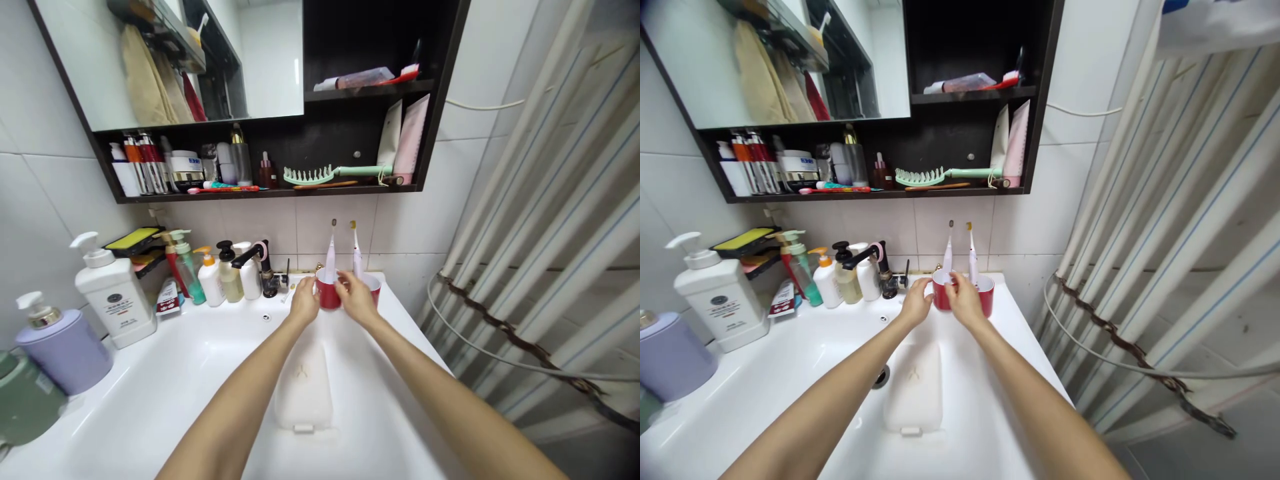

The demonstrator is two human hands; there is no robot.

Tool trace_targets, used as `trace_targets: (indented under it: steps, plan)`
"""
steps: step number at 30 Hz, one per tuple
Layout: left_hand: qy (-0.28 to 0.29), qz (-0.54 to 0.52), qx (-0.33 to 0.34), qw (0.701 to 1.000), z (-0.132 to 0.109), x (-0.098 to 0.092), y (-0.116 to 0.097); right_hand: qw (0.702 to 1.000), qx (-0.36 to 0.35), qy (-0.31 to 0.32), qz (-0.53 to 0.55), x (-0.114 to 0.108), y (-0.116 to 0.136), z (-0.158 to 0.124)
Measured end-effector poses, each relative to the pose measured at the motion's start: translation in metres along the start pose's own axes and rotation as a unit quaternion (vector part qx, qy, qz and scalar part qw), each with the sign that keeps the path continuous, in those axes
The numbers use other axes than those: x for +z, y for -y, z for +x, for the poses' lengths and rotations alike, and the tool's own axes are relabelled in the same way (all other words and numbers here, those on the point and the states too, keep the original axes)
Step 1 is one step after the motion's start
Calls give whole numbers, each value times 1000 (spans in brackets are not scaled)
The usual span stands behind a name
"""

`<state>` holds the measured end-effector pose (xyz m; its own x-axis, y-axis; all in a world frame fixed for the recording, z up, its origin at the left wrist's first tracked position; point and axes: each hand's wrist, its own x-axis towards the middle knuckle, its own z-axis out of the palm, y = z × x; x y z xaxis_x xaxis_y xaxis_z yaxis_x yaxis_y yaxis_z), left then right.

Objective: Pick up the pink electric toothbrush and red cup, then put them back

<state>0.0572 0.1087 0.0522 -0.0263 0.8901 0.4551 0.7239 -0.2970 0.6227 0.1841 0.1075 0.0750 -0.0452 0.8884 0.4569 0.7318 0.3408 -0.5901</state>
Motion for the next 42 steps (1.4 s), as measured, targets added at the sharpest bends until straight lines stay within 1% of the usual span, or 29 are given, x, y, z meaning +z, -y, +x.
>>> trace_targets:
  steps: [3, 5, 8, 10, 12, 15, 18, 21, 24, 26, 28, 30, 31, 33, 34, 35, 36, 38, 40, 41, 42]
  plan:
    - [55, 1, -24, 998, 11, 1, -12, 998, -1, 29, -60, 20, 11, 0]
    - [74, -3, -36, 997, 12, 0, -16, 994, 3, 46, -96, 26, 11, 4]
    - [75, -9, -40, 996, 6, -5, -15, 988, -7, 77, -135, 25, 11, 6]
    - [68, -12, -51, 996, 1, -12, -13, 983, -22, 96, -152, 23, 13, -1]
    - [54, -29, -70, 996, -4, -19, -10, 979, -41, 116, -161, 22, 16, -15]
    - [38, -81, -100, 991, -11, -25, -3, 973, -73, 147, -164, 22, 21, -46]
    - [42, -146, -135, 979, -19, -23, 5, 966, -99, 175, -161, 25, 27, -80]
    - [57, -211, -168, 961, -32, -17, 15, 961, -114, 197, -155, 31, 31, -106]
    - [53, -230, -173, 956, -46, -13, 23, 959, -118, 208, -152, 39, 33, -120]
    - [32, -233, -172, 957, -53, -14, 26, 960, -114, 206, -153, 43, 33, -124]
    - [-7, -254, -169, 952, -57, -21, 26, 961, -108, 201, -155, 44, 32, -126]
    - [-73, -316, -163, 932, -58, -32, 24, 963, -102, 197, -155, 43, 32, -126]
    - [-114, -359, -159, 913, -59, -40, 22, 963, -99, 196, -157, 41, 33, -127]
    - [-191, -443, -153, 862, -60, -58, 17, 968, -94, 184, -142, 33, 36, -128]
    - [-213, -474, -154, 840, -62, -66, 14, 973, -93, 174, -118, 27, 39, -129]
    - [-222, -501, -157, 822, -65, -74, 11, 979, -92, 162, -81, 21, 42, -129]
    - [-209, -523, -164, 810, -69, -79, 8, 984, -88, 151, -34, 15, 45, -130]
    - [-141, -554, -188, 799, -79, -82, 1, 985, -73, 141, 66, 6, 50, -132]
    - [-65, -579, -215, 784, -89, -77, -4, 971, -47, 181, 151, 2, 54, -135]
    - [-40, -591, -227, 773, -93, -73, -5, 957, -24, 216, 193, 2, 55, -136]
    - [-28, -602, -238, 761, -95, -68, -4, 938, 5, 254, 236, 4, 55, -138]
